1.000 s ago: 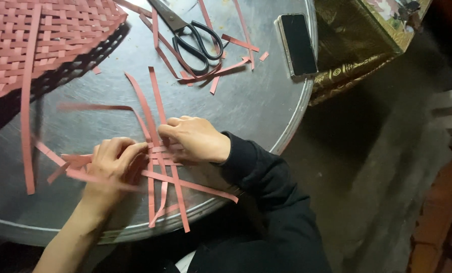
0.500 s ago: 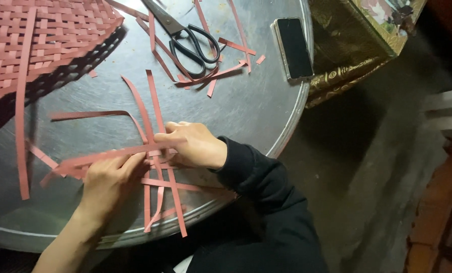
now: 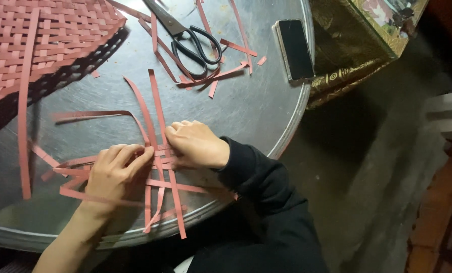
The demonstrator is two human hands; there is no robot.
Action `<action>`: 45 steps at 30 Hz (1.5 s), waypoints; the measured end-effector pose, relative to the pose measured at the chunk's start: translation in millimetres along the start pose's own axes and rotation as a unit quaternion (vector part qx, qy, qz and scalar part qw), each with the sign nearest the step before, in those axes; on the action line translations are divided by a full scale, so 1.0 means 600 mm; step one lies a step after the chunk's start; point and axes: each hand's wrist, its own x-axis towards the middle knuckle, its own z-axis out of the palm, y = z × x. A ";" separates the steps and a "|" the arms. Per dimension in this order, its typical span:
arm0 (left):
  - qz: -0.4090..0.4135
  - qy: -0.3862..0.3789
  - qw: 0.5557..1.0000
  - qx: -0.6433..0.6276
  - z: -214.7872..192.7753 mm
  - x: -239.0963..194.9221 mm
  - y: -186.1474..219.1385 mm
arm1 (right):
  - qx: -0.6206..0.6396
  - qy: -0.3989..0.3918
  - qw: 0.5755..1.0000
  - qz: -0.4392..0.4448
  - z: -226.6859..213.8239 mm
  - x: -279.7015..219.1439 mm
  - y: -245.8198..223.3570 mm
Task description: Weaving pink plastic strips together on a metal table to create a mat.
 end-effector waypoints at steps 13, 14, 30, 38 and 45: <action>-0.038 0.015 0.997 -0.073 -0.005 0.007 0.007 | -0.064 0.038 0.995 -0.071 0.033 0.003 -0.006; -0.041 0.019 0.996 -0.076 -0.006 0.008 0.007 | -0.103 0.070 0.989 -0.075 0.036 0.000 -0.007; -0.045 0.023 0.991 -0.125 -0.004 0.010 0.000 | 0.129 0.025 0.991 -0.004 -0.035 -0.019 -0.060; -0.047 0.058 0.991 -0.107 0.011 -0.003 0.001 | 0.044 0.047 0.998 -0.013 0.028 -0.006 -0.040; -0.051 0.043 0.992 -0.110 0.020 -0.004 0.002 | 0.149 0.043 0.987 0.033 0.038 -0.001 -0.039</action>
